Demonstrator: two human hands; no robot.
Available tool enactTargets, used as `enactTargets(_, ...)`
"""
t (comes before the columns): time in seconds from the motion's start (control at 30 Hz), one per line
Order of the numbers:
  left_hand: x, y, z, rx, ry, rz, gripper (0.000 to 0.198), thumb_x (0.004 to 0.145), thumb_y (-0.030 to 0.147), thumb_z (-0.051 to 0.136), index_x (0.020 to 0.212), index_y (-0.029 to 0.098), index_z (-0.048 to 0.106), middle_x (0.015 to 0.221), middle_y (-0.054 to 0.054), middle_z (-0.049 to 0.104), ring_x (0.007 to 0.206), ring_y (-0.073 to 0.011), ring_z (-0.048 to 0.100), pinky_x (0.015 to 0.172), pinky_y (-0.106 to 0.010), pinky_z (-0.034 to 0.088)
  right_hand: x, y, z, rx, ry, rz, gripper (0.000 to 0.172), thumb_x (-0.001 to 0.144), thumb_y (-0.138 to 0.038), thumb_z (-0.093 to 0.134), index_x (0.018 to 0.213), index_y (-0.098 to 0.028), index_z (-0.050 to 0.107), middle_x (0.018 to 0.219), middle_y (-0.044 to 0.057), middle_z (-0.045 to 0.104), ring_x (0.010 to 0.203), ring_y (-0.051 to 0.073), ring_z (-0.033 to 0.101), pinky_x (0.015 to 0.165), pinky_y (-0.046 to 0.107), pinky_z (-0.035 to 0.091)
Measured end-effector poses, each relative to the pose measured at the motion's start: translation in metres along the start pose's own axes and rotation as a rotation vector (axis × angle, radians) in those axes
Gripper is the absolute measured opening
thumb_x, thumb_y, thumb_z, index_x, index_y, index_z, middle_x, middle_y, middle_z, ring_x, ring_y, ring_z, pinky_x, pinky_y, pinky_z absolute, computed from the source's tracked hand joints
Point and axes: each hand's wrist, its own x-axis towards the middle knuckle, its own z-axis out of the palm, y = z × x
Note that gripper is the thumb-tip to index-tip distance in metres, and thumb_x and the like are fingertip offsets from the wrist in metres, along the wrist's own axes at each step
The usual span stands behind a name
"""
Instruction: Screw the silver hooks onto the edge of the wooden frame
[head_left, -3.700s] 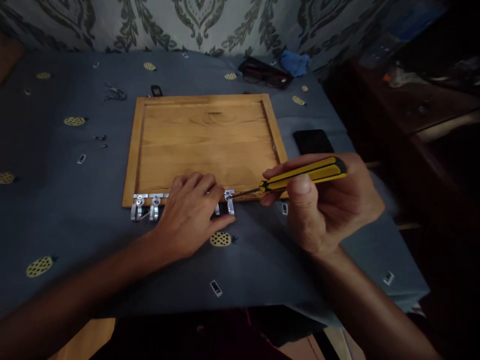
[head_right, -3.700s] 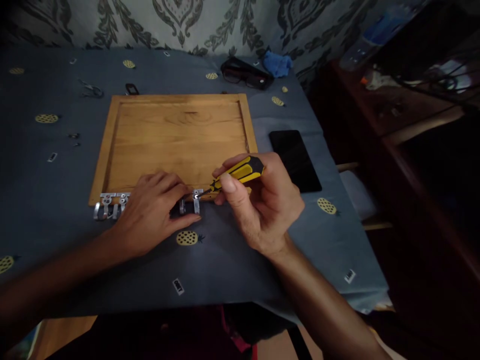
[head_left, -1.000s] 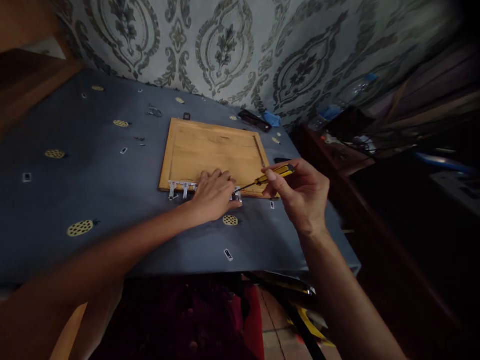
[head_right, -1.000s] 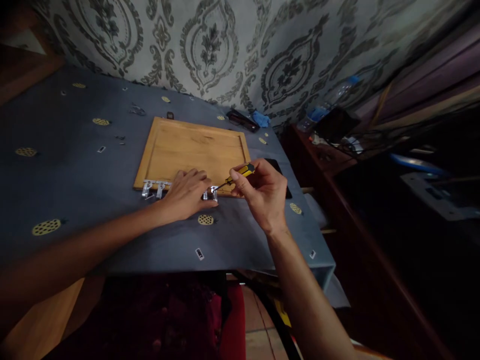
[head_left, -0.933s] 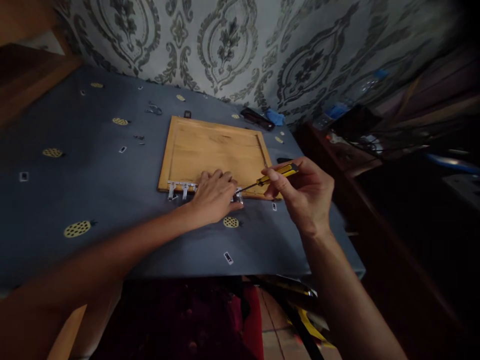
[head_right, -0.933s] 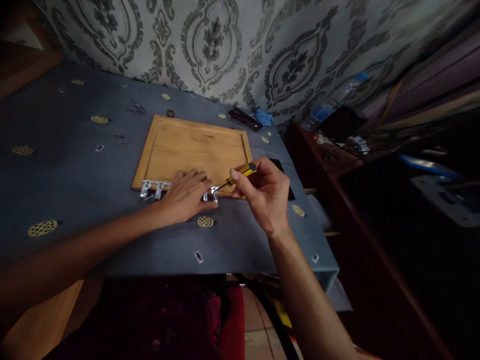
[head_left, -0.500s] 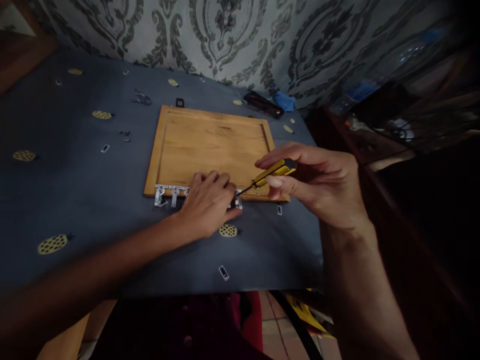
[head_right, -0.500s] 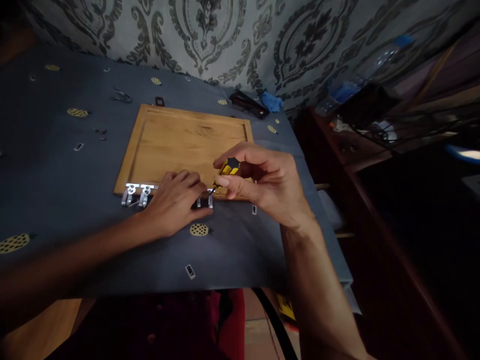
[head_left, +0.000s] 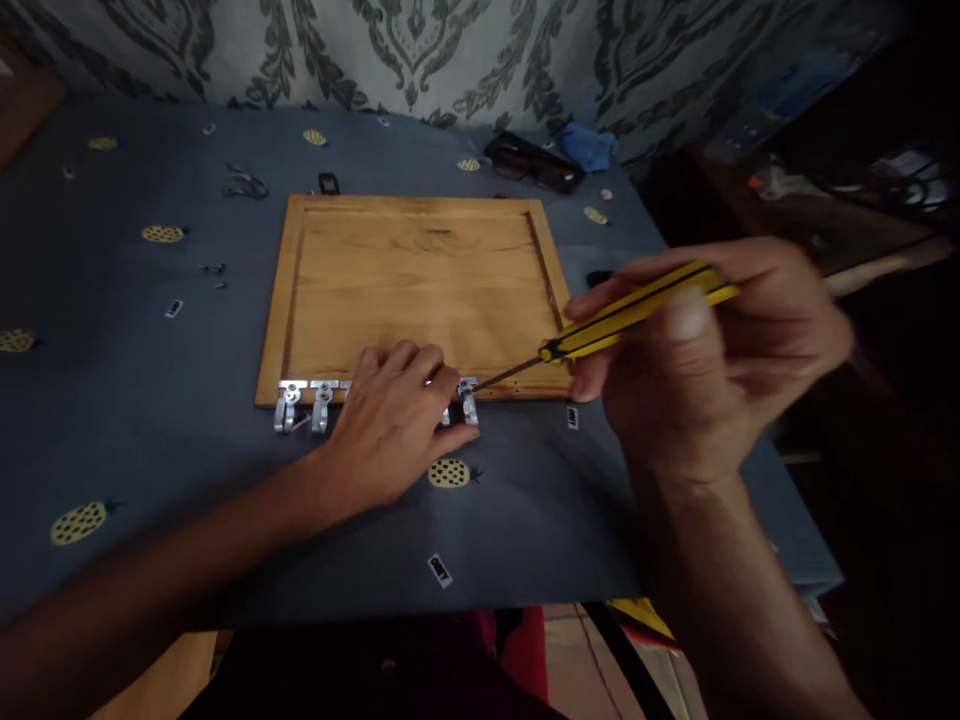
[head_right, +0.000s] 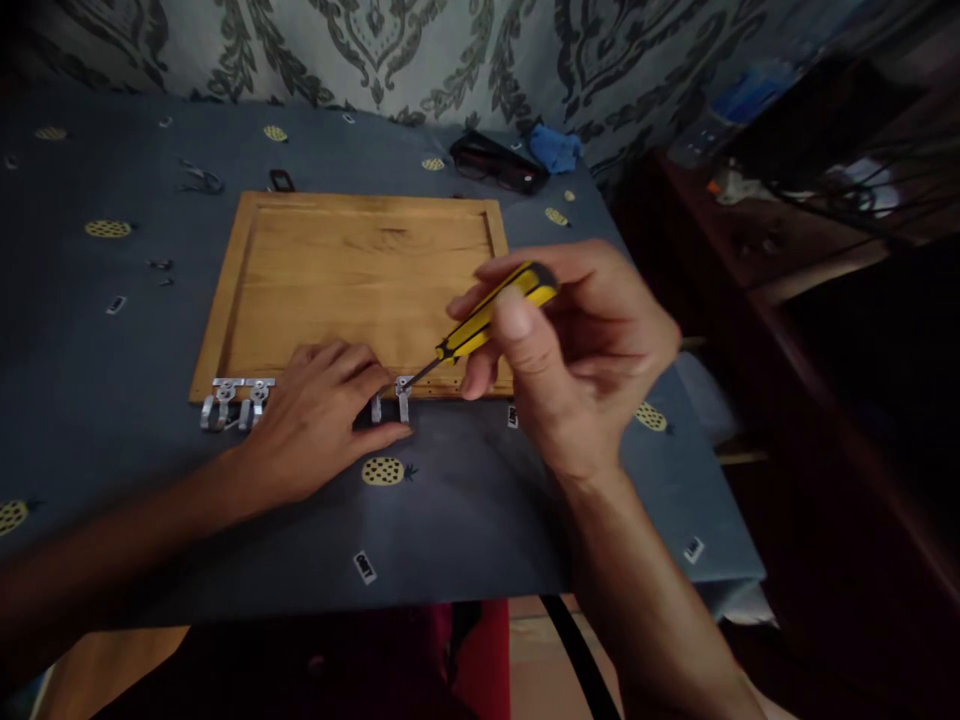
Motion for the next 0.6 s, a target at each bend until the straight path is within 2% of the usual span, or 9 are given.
enactTargets(0.1,-0.001,-0.001,0.002,-0.006,0.019,0.011,0.034,0.089,0.047,0.074,0.105,0.017,0.070,0.105,-0.007,0.068,0.102,-0.0301,0.061,0.084,-0.044,0.044,-0.001,0.002,0.002,0.040,0.104,-0.081,0.006,0.089,-0.030,0.076,0.094,-0.027,0.077,0.082,-0.002,0.076,0.043,0.009,0.059,0.031,0.025,0.039)
enactTargets(0.3,0.000,0.001,0.001,-0.006,0.025,0.003,0.035,0.088,0.046,0.076,0.105,0.016,0.069,0.106,-0.008,0.068,0.102,-0.0301,0.061,0.085,-0.044,0.044,-0.010,-0.005,0.007,-0.110,0.045,0.035,0.013,0.091,-0.033,0.074,0.097,-0.022,0.073,0.087,-0.001,0.077,0.048,0.010,0.063,0.036,0.025,0.044)
enactTargets(0.47,0.002,0.001,0.001,-0.014,-0.001,0.003,0.037,0.089,0.048,0.074,0.105,0.016,0.069,0.105,-0.008,0.068,0.104,-0.0301,0.061,0.086,-0.044,0.044,-0.013,-0.011,0.013,-0.248,0.100,0.094,0.015,0.087,-0.041,0.076,0.090,-0.027,0.073,0.086,0.002,0.076,0.048,0.015,0.062,0.036,0.031,0.045)
enactTargets(0.6,0.002,0.001,0.000,-0.020,-0.008,0.004,0.037,0.089,0.047,0.074,0.107,0.016,0.069,0.108,-0.009,0.068,0.105,-0.0303,0.061,0.086,-0.044,0.044,-0.012,-0.015,0.019,-0.267,0.136,0.118,0.016,0.082,-0.044,0.079,0.084,-0.028,0.075,0.082,0.003,0.075,0.045,0.017,0.059,0.034,0.035,0.043)
